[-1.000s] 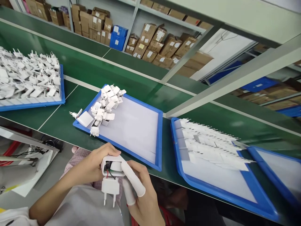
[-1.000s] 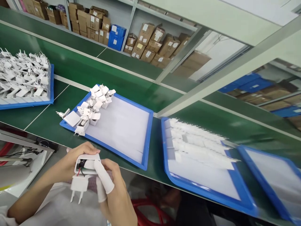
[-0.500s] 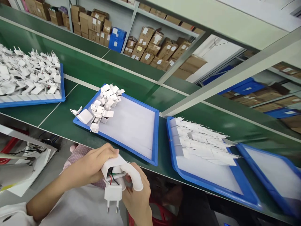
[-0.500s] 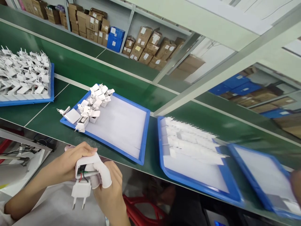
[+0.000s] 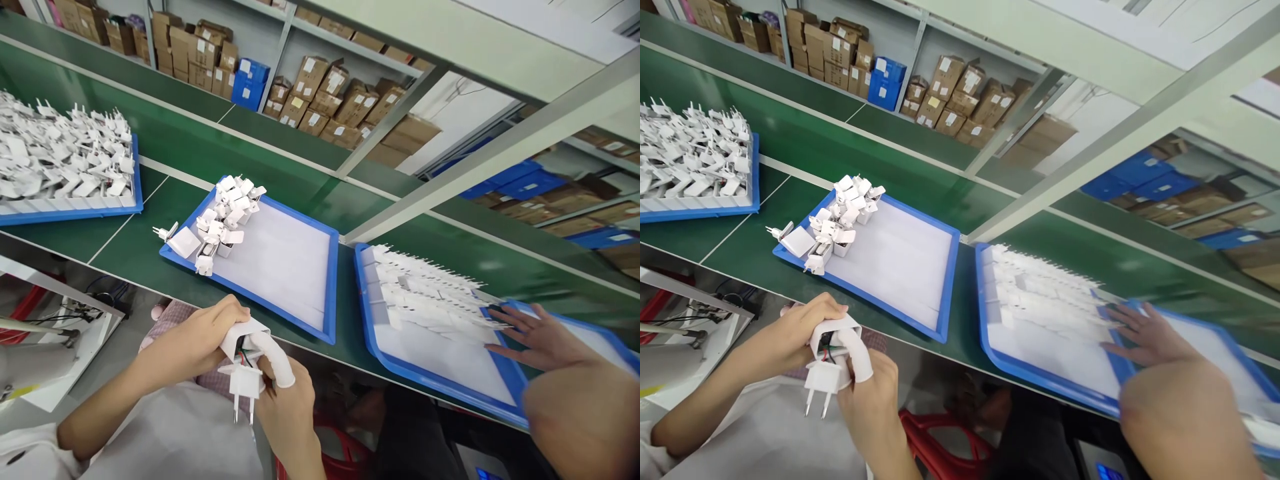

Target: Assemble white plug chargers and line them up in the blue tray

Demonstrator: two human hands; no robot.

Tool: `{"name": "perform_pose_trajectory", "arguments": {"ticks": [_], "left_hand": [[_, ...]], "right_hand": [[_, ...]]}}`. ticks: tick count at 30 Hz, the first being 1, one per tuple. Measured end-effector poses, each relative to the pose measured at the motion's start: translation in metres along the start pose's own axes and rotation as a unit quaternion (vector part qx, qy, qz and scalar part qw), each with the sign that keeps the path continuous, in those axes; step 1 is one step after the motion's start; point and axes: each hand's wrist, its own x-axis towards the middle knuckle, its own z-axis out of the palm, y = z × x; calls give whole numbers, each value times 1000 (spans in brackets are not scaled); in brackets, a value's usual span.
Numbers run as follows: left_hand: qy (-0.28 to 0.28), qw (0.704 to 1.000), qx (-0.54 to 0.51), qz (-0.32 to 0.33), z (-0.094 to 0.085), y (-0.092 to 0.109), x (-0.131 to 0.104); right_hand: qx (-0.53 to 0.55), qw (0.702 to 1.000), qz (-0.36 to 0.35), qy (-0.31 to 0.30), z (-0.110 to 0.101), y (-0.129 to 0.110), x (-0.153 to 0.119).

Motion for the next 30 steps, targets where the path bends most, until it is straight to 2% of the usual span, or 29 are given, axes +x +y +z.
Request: {"name": "perform_pose_trajectory", "arguments": {"ticks": [5,9,13,16,22,30], "left_hand": [[-6,999,36,-7,0,0,1],[0,999,43,30,-2,-1,-1],[17,998,39,53,-3,-6,-2],[18,997,51,51,-1,-12,-2],[18,997,37,64,1,-14,-1],[-15,999,-7,27,-5,-10,1]], "right_hand": [[-4,1000,7,-11,4,6,1],[21,1000,3,15,5,6,-2],[-13,999,14,46,3,7,-3],[-28,998,-11,56,6,12,0],[6,994,-63,89,16,18,3],[-4,995,-53,85,14,13,-2]]}}
